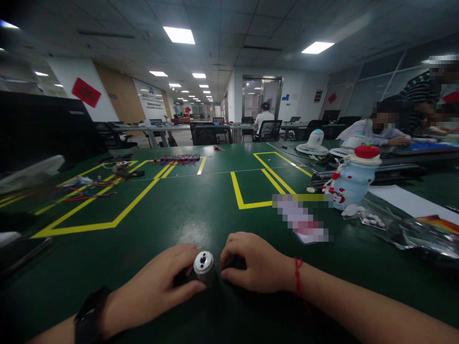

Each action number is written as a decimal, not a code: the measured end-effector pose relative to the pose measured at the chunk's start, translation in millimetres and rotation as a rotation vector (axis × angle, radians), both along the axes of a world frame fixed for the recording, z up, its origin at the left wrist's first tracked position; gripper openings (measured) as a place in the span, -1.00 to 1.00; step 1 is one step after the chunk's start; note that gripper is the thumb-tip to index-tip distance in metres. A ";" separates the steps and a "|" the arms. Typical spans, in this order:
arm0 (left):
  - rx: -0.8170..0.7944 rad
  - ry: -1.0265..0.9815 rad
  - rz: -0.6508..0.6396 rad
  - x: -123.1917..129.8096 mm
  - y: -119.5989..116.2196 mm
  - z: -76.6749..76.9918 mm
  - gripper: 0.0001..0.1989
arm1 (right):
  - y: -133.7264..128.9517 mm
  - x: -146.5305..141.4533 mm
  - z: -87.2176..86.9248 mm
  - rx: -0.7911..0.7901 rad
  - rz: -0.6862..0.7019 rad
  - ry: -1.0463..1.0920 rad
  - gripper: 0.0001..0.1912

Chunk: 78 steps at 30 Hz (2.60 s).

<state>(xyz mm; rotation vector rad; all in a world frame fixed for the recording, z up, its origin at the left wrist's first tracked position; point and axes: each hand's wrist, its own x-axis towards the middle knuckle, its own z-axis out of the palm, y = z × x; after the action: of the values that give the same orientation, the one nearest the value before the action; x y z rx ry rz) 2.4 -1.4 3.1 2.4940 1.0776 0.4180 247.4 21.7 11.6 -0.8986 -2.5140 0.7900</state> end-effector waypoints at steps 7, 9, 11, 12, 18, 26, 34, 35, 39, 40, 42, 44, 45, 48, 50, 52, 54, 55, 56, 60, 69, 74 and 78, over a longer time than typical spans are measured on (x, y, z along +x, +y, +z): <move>-0.026 -0.011 0.000 -0.5 -0.8 3.8 -0.84 | 25.9 14.8 0.5 -0.259 -0.391 0.375 -0.76; -0.038 -0.016 0.003 -1.3 -1.3 3.9 -0.84 | 33.8 18.8 -2.6 -0.250 -0.492 0.378 -0.74; -0.042 -0.016 0.005 -1.8 -1.6 3.5 -0.84 | 36.9 19.4 -5.3 -0.259 -0.507 0.343 -0.72; -0.041 -0.015 0.006 -1.8 -1.7 3.3 -0.84 | 36.5 18.6 -6.0 -0.254 -0.487 0.314 -0.73; -0.040 -0.007 0.012 -0.8 -3.1 4.9 -0.85 | 26.7 11.7 -6.3 -0.112 -0.351 0.132 -0.79; -0.040 -0.017 0.002 -0.6 -1.2 5.4 -0.85 | 47.2 20.7 -18.0 -0.317 -0.740 0.792 -0.14; -0.033 -0.014 0.006 -1.2 -1.1 4.5 -0.84 | 33.9 14.3 -11.6 -0.261 -0.555 0.618 -0.27; -0.030 -0.013 0.008 -1.3 -0.9 4.2 -0.83 | 28.6 12.5 -8.9 -0.235 -0.431 0.499 -0.41; -0.018 -0.010 0.012 -1.4 -0.6 2.5 -0.82 | 12.2 5.7 -0.9 0.008 -0.025 0.082 -0.64; -0.015 -0.011 0.011 -1.4 -0.8 2.3 -0.82 | 10.5 4.5 -0.3 0.057 0.005 0.039 -0.68; -0.012 -0.016 0.010 -1.5 -1.6 2.4 -0.82 | 9.9 3.1 -0.5 0.093 -0.002 0.021 -0.82; -0.012 -0.017 0.010 -1.5 -2.3 3.0 -0.82 | 10.9 2.4 -1.3 0.076 -0.016 0.047 -0.88; -0.011 -0.016 0.008 -1.5 -2.5 3.4 -0.82 | 11.3 2.0 -1.6 0.066 -0.018 0.060 -0.88; -0.007 -0.010 0.002 -1.5 -2.5 4.2 -0.81 | 11.0 0.2 -2.1 0.074 -0.013 0.061 -0.80; -0.002 -0.006 0.007 -1.4 -2.2 4.2 -0.81 | 10.0 -1.8 -2.7 0.105 0.004 0.030 -0.78; 0.003 -0.003 0.012 -1.4 -2.0 3.7 -0.81 | 9.1 -4.3 -2.9 0.103 0.015 0.029 -0.85; 0.008 -0.004 0.010 -1.5 -1.9 3.0 -0.81 | 7.8 -7.5 -1.4 0.064 -0.031 0.123 -0.88; 0.009 -0.004 0.007 -1.6 -1.9 2.6 -0.80 | 6.8 -9.4 0.4 0.045 -0.068 0.200 -0.87; 0.011 -0.006 0.006 -1.7 -1.8 2.3 -0.81 | 5.2 -11.7 2.7 0.033 -0.102 0.280 -0.87; 0.013 -0.013 -0.006 -1.8 -1.6 1.2 -0.83 | -6.0 -23.5 13.8 0.011 -0.099 0.386 -0.87; -0.001 -0.006 0.003 -0.7 -2.4 2.3 -0.85 | -12.2 -21.6 9.8 -0.237 -0.165 0.431 -0.68; -0.010 -0.015 0.004 -1.2 -1.0 3.2 -0.82 | 10.6 -6.2 -2.2 -0.290 -0.404 0.422 -0.79; -0.018 -0.006 0.013 -1.1 -2.0 3.2 -0.82 | 18.1 -4.7 -8.1 -0.236 -0.409 0.252 -0.82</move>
<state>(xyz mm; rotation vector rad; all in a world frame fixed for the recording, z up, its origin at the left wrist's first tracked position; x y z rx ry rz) 1.3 -3.3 6.3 2.4699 1.0908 0.4176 242.7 39.7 3.5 -1.2513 -1.9579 0.9989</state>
